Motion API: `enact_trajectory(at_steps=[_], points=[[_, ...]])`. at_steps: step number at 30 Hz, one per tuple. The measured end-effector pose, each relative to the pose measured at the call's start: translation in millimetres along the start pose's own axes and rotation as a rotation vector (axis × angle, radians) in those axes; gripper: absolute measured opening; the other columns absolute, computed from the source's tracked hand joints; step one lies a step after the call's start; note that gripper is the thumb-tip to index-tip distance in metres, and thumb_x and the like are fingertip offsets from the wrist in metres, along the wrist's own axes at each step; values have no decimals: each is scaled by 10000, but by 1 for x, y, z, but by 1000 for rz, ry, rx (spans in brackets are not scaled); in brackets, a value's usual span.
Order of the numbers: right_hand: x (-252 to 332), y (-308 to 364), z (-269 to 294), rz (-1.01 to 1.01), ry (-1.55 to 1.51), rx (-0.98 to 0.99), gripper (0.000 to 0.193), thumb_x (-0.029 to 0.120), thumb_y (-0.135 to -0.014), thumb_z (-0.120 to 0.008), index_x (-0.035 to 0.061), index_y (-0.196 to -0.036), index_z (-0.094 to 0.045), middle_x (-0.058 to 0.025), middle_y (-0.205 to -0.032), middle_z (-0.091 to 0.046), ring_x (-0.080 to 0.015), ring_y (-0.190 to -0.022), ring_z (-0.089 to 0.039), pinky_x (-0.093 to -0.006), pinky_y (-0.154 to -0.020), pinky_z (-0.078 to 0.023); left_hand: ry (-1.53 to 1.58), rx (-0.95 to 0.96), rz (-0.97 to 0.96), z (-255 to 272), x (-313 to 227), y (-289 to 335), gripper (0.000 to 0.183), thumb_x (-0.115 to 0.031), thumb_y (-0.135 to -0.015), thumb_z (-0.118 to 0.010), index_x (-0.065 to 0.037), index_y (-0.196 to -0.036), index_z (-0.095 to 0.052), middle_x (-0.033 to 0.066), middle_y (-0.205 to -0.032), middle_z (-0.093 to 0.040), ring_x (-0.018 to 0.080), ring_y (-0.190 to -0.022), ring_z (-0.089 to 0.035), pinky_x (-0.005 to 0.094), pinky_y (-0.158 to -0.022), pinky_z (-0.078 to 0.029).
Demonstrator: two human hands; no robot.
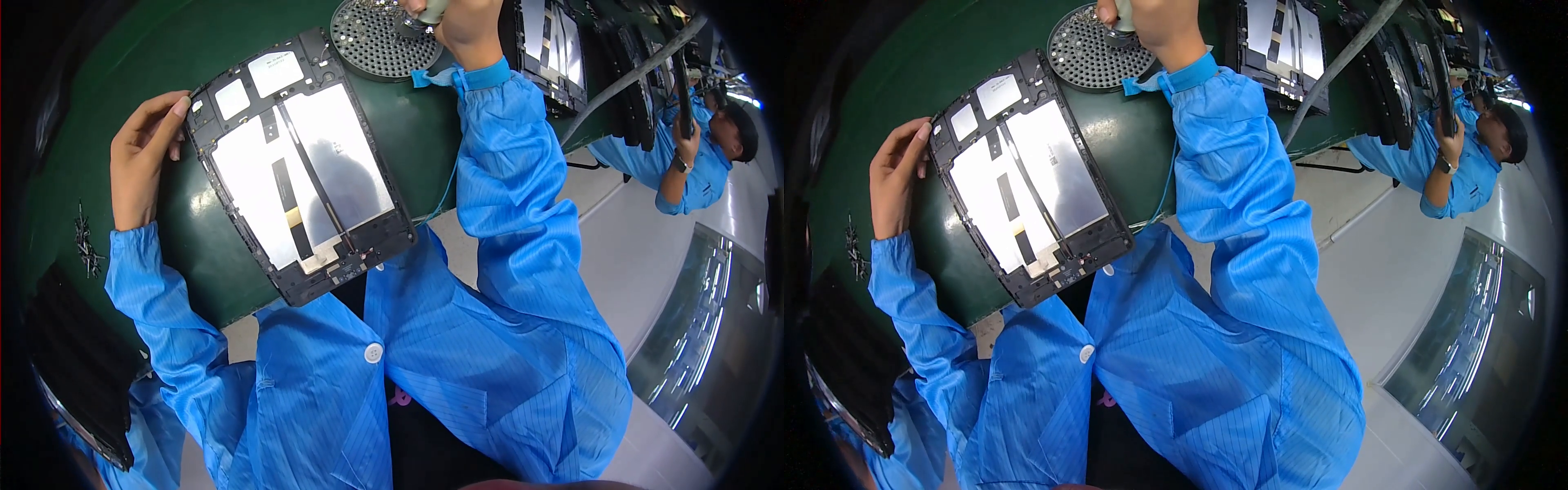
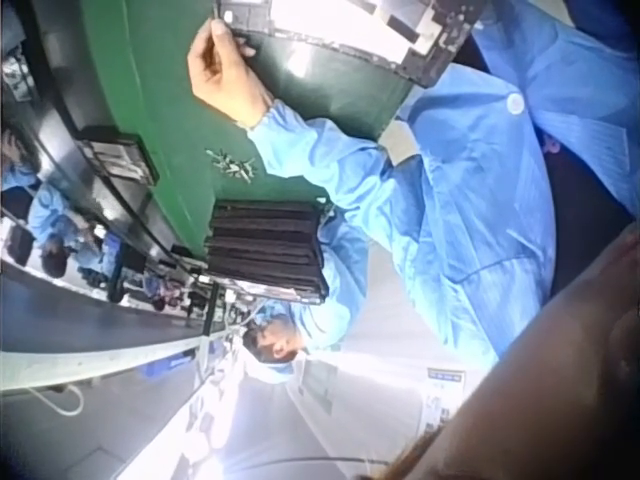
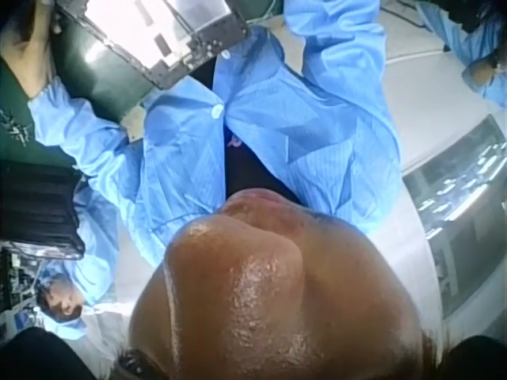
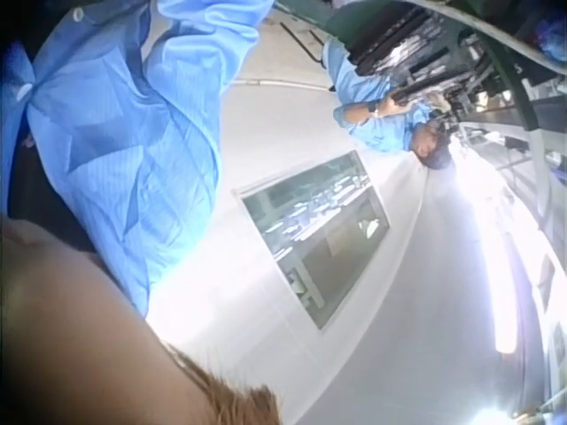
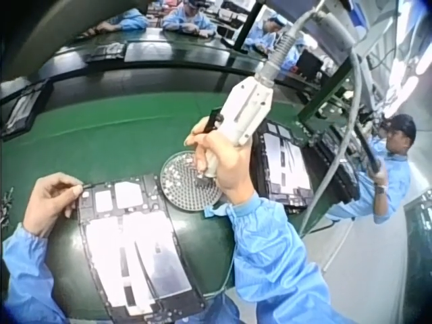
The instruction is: Assembling internal components and using an electric screwdriver to secure parts of a tablet on an industrial assembly line.
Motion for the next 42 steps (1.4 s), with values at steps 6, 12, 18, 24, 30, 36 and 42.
enact_trajectory(at_steps=[6, 12, 18, 24, 30, 36, 42], points=[[8, 2, -8, 14, 145, 87, 147, 16, -842, -556, -82, -929, -622, -120, -716, -646, -139, -456, -519, -256, -461, -445, -15, -2, -40, -1, -1, -2, 240, -135, -936, -683, 8, -1126, -717, 4, -839, -624, 60, -692, -493, 200, -610, -385], [12, 1, -10, 104, 126, 2, 167, 36, -869, -551, -80, -967, -619, -95, -696, -629, -129, -481, -540, -255, -470, -449, 2, 3, -66, 2, 0, -2, 244, -135, -952, -660, 13, -1138, -712, 12, -849, -630, 69, -688, -494, 208, -629, -408], [17, -1, -5, 53, 153, 44, 189, 36, -879, -545, -77, -1019, -603, -108, -705, -625, -142, -463, -515, -258, -466, -460, 27, 52, -83, -1, -3, -7, 251, -146, -965, -642, 15, -1146, -706, 23, -852, -640, 73, -706, -523, 212, -642, -434], [16, -5, -45, 4, -83, 68, 157, 91, -934, -562, -42, -1008, -604, -137, -806, -664, -145, -449, -524, -267, -431, -452, 165, 102, -29, 3, 8, -6, 258, -142, -940, -674, 49, -1111, -697, 58, -841, -659, 96, -725, -581, 226, -656, -478], [7, -6, -186, -91, -117, 304, 155, 122, -944, -586, -29, -927, -617, -121, -824, -681, -135, -459, -545, -260, -428, -447, 165, 172, -67, 0, 13, -6, 278, -152, -934, -682, 51, -1123, -704, 71, -867, -681, 96, -735, -601, 225, -682, -506], [-11, -6, -226, -75, -164, 343, 147, 104, -941, -577, -36, -918, -616, -118, -815, -672, -133, -466, -547, -262, -439, -453, 189, 201, -107, -1, -4, -11, 252, -145, -932, -679, 37, -1102, -719, 78, -880, -700, 95, -733, -613, 228, -692, -521], [-28, 5, -236, -115, -70, 401, 166, 102, -940, -559, -54, -903, -600, -121, -728, -630, -143, -446, -519, -266, -441, -443, 206, 204, -133, -1, 4, -6, 249, -129, -915, -692, 56, -1079, -718, 89, -858, -705, 97, -698, -620, 224, -668, -526]])
Point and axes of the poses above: each hand's wrist, its own y-axis away from the middle knuckle, its own z-axis out of the back of the hand, x = y × z, the point moved 10 cm from there along -y, towards the middle knuckle
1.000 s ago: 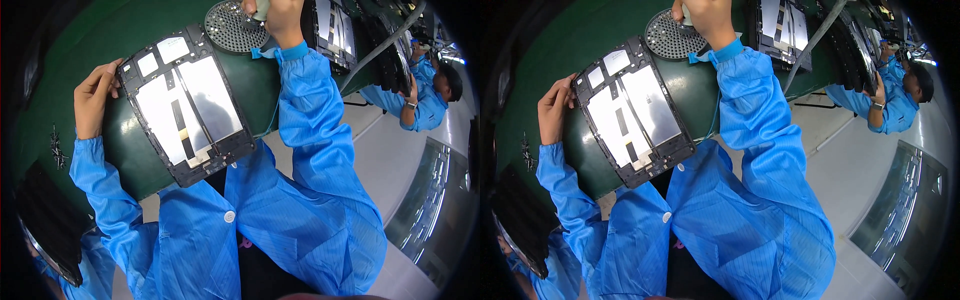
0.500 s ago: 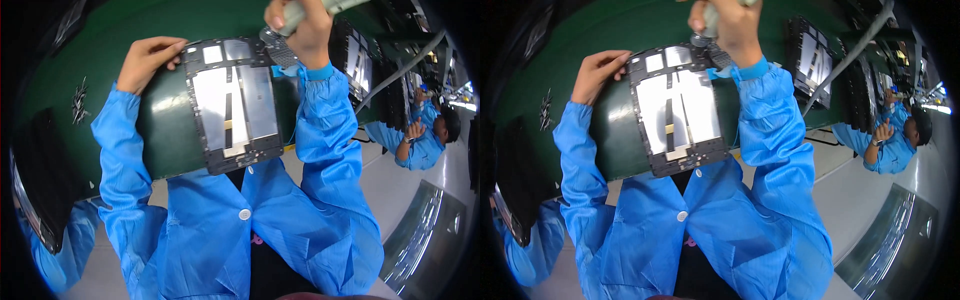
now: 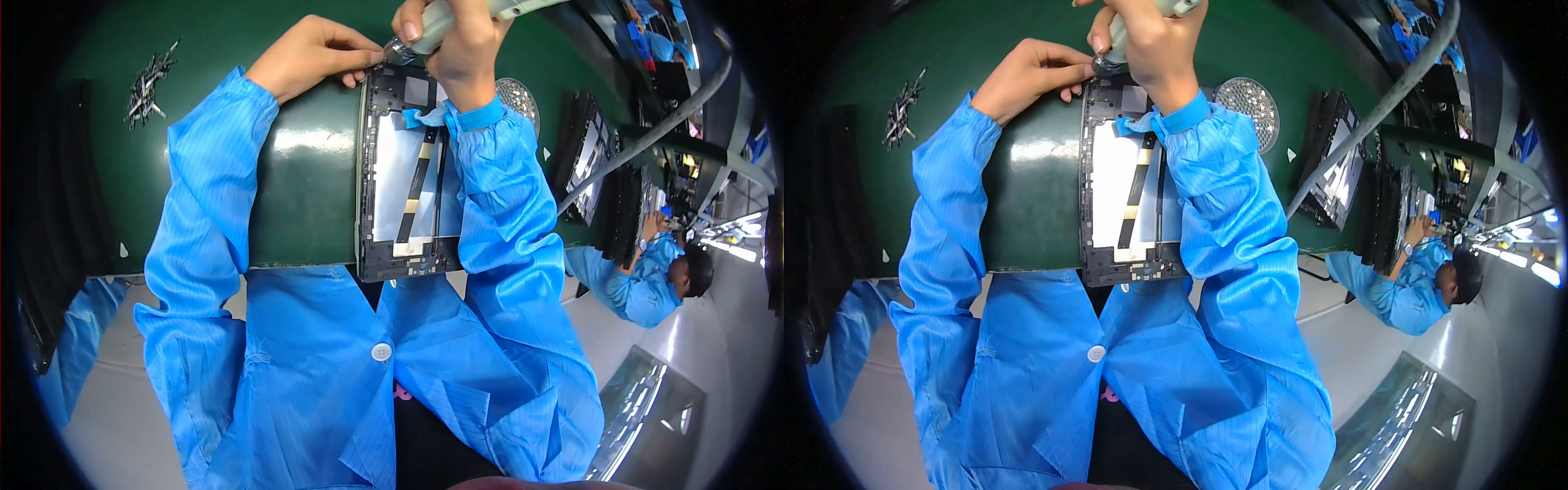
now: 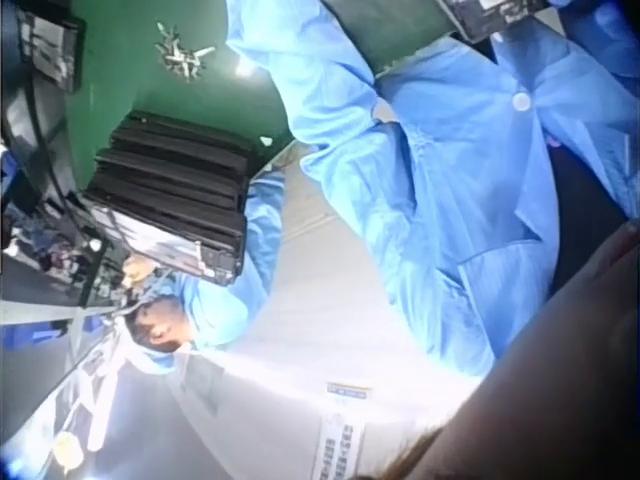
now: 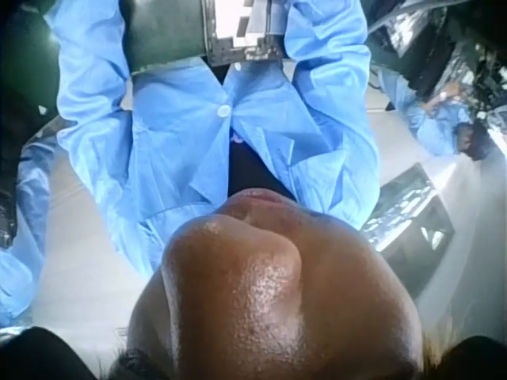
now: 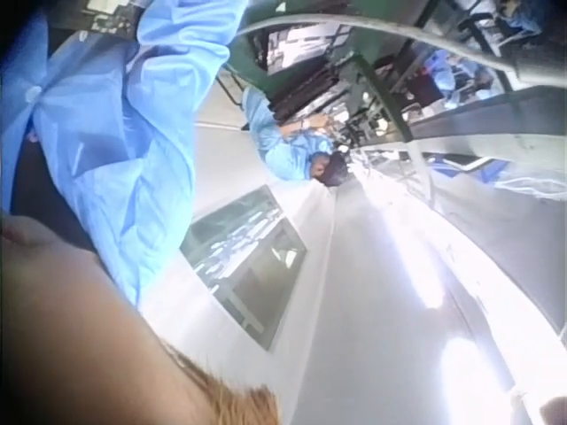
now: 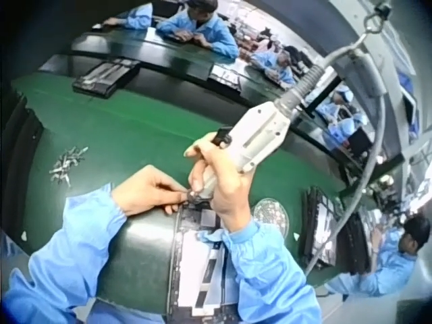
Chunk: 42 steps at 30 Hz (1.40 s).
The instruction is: Assembling internal components and using an electric screwdriver to secure parts of a tablet on an industrial assembly line.
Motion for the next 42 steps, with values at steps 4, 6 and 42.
enact_trajectory(at_steps=[4, 6, 42], points=[[2, 1, -9, 55, -7, 0, 163, 102, -941, -550, -53, -917, -593, -146, -780, -643, -147, -453, -526, -274, -449, -453, 34, 0, 13, 3, 15, -2, 232, -109, -929, -652, 63, -1072, -713, 80, -855, -686, 104, -718, -606, 235, -674, -524], [1, 1, -8, 53, -19, -14, 160, 103, -940, -550, -51, -923, -590, -148, -800, -648, -147, -456, -528, -276, -453, -456, -1, -7, -12, 3, 14, -3, 234, -112, -930, -653, 60, -1076, -713, 84, -856, -687, 106, -717, -609, 235, -675, -526], [-7, -3, -7, 56, 113, -43, 228, 130, -967, -584, -44, -824, -624, -79, -651, -605, -110, -451, -521, -243, -400, -406, -50, -2, -9, -1, 14, -6, 238, -122, -937, -650, 58, -1081, -709, 85, -846, -681, 112, -738, -619, 240, -691, -538]])
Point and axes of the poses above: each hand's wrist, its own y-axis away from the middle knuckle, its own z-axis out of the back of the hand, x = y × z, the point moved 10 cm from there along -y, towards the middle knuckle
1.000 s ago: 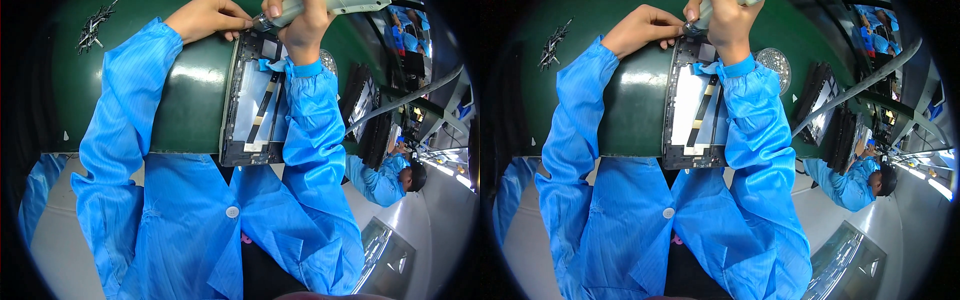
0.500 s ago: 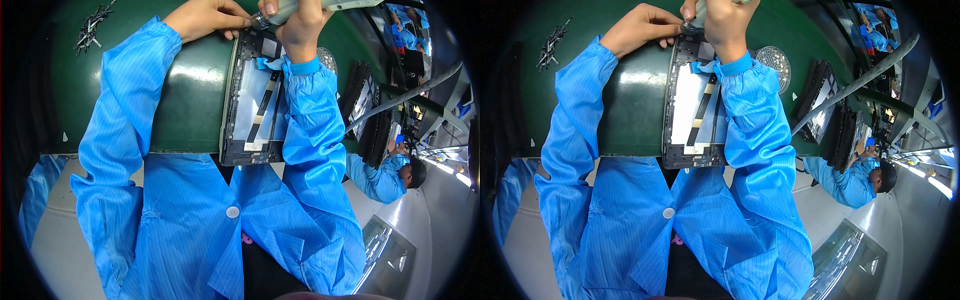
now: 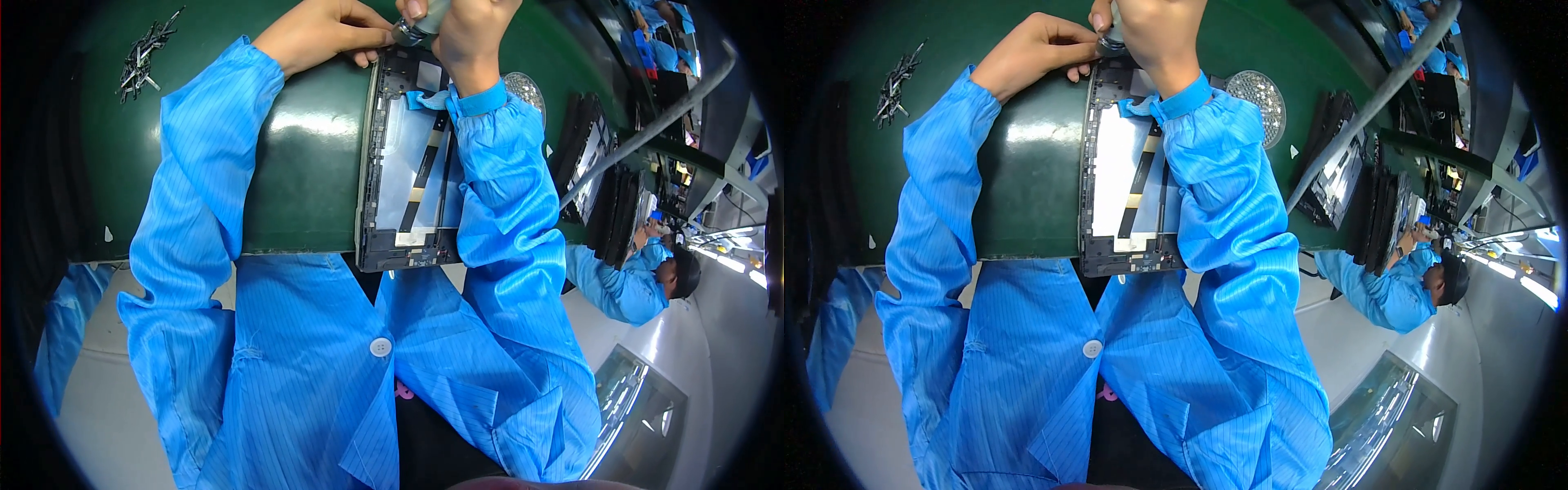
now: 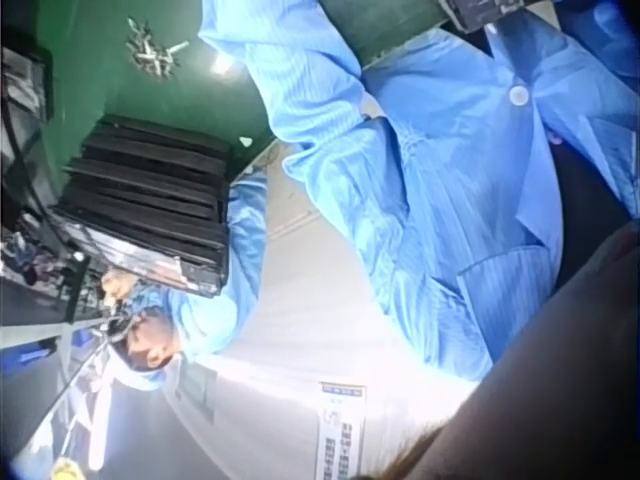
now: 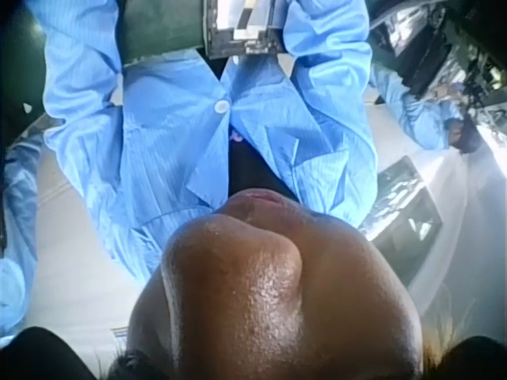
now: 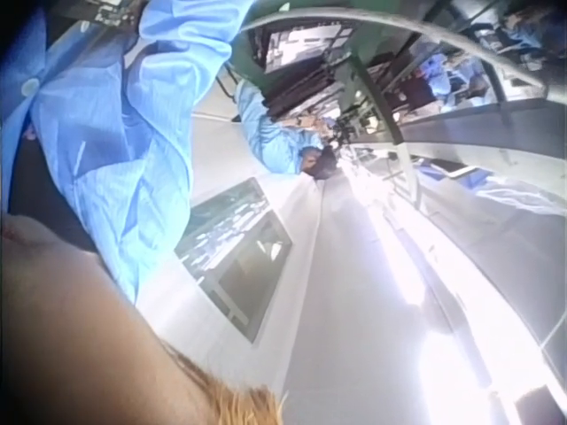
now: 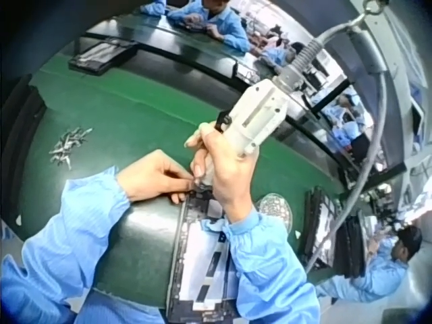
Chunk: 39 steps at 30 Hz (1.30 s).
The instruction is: Assembling internal components and using an electric screwdriver to secure parts of a tablet on an industrial assembly line.
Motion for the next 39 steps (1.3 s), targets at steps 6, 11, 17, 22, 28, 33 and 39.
enact_trajectory(at_steps=[6, 11, 17, 22, 28, 33, 39], points=[[8, -12, -8, -6, 77, -87, 194, 100, -949, -613, -19, -803, -659, -25, -559, -576, -96, -397, -493, -228, -384, -380, 52, -1, 8, 18, -32, 9, 219, -100, -912, -666, 69, -1040, -720, 101, -858, -708, 116, -723, -644, 240, -678, -545], [-14, 6, 19, -52, -26, -176, 144, 126, -907, -702, -3, -948, -653, -66, -729, -680, -84, -509, -571, -245, -436, -427, 1, -41, 20, -4, -17, 5, 172, -111, -892, -656, 35, -948, -727, 105, -811, -711, 140, -660, -663, 294, -609, -563], [0, 17, 18, -157, -23, -101, 173, 151, -914, -694, 4, -860, -618, -47, -710, -656, -59, -491, -540, -233, -440, -420, -840, -587, -378, -49, -118, 119, 429, -195, -793, -736, -38, -1166, -594, 163, -1242, -551, 398, -1134, -524, 489, -920, -439], [2, 14, 19, -178, -55, -29, 146, 120, -901, -690, -12, -898, -627, -41, -734, -648, -80, -524, -585, -246, -481, -468, -952, -237, -262, -174, -111, 183, 808, -595, -722, -764, -152, -1369, -570, 187, -1441, -452, 509, -1335, -389, 663, -1076, -285], [74, 16, 96, 57, -137, -220, 262, 1, -880, -628, -71, -1131, -608, -121, -917, -672, -155, -631, -650, -298, -566, -550, -1006, -321, -237, -165, -79, 169, 809, -458, -724, -811, -92, -1393, -542, 262, -1465, -417, 576, -1273, -427, 594, -1045, -406], [87, 50, 189, 52, 104, -471, 290, -1, -842, -592, -76, -1119, -635, -161, -983, -708, -141, -573, -603, -284, -536, -509, -1166, -360, -187, -120, -71, 115, 816, -411, -775, -777, -44, -1431, -460, 285, -1494, -359, 567, -1258, -427, 583, -1066, -386], [105, 85, 246, 184, 169, -665, 345, -37, -801, -555, -97, -1135, -623, -231, -1120, -688, -111, -538, -568, -243, -519, -474, -1317, -447, -340, -15, -70, -16, 638, -407, -882, -691, -23, -1363, -522, 297, -1424, -440, 508, -1196, -515, 552, -1048, -419]])
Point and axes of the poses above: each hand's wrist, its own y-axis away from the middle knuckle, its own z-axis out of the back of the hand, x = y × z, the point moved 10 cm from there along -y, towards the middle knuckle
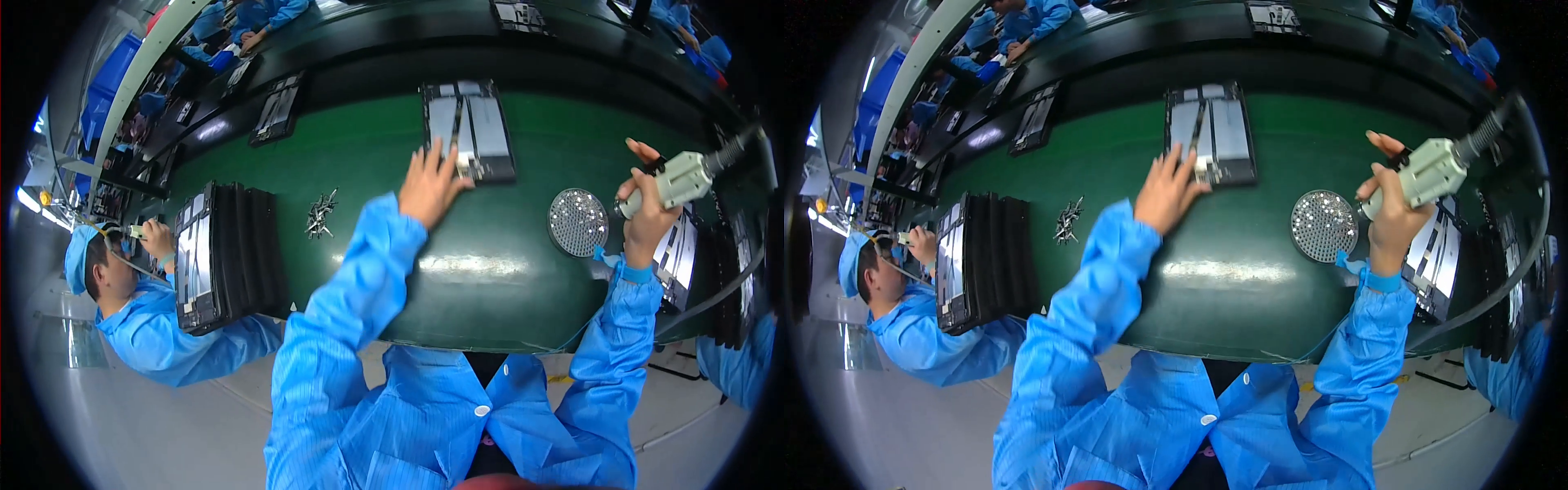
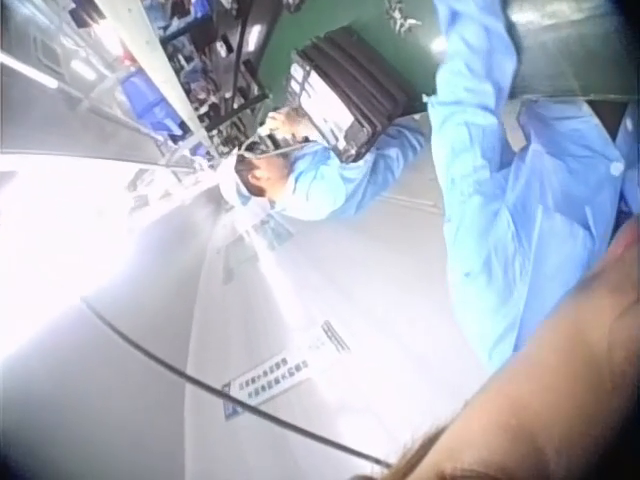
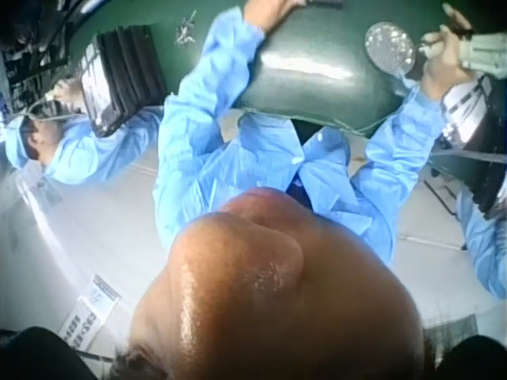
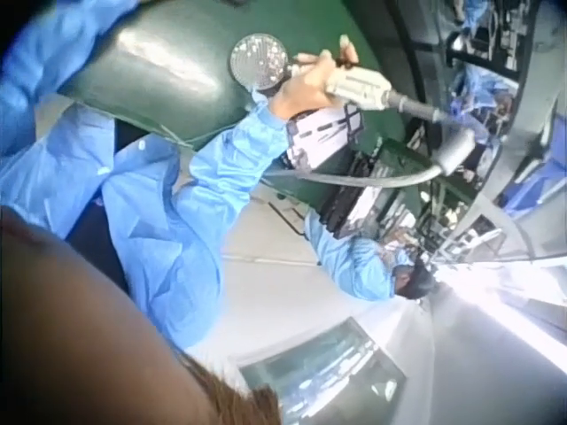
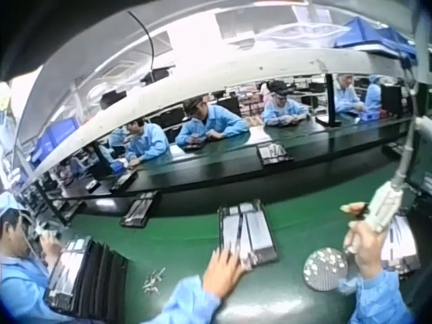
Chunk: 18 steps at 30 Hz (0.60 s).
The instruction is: Assembling internal components and using an electric screwdriver to secure parts of a tablet on an industrial assembly line.
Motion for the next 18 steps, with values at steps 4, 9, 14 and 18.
enact_trajectory(at_steps=[4, 9, 14, 18], points=[[0, 3, 23, 14, -85, -72, 326, -30, -766, -579, -95, -1081, -635, -185, -1036, -713, -125, -511, -556, -261, -486, -475, 111, 76, -12, -42, 58, -89, 488, -316, -856, -732, 13, -1193, -604, 287, -1303, -547, 452, -1155, -560, 488, -1000, -462], [-13, 11, 29, -132, -13, 9, 211, 10, -801, -614, 14, -980, -726, -17, -672, -627, -78, -536, -556, -245, -508, -464, 153, -43, -123, -70, 111, -121, 445, -286, -857, -741, 19, -1158, -619, 264, -1200, -600, 447, -1124, -552, 500, -963, -453], [-29, 18, -4, -178, -201, 74, 83, 49, -807, -663, 2, -869, -693, -55, -747, -687, -94, -485, -586, -256, -438, -474, 104, 20, -38, -98, 196, -108, 511, -377, -934, -665, -69, -1331, -577, 226, -1452, -450, 387, -1345, -425, 529, -1116, -315], [-22, 10, -4, -139, 37, 134, 95, 58, -854, -722, -19, -860, -667, -109, -806, -714, -91, -461, -557, -235, -419, -443, -118, -243, -146, -25, 78, -100, 487, -383, -914, -687, -142, -1328, -604, 180, -1442, -475, 406, -1349, -407, 586, -1123, -265]])
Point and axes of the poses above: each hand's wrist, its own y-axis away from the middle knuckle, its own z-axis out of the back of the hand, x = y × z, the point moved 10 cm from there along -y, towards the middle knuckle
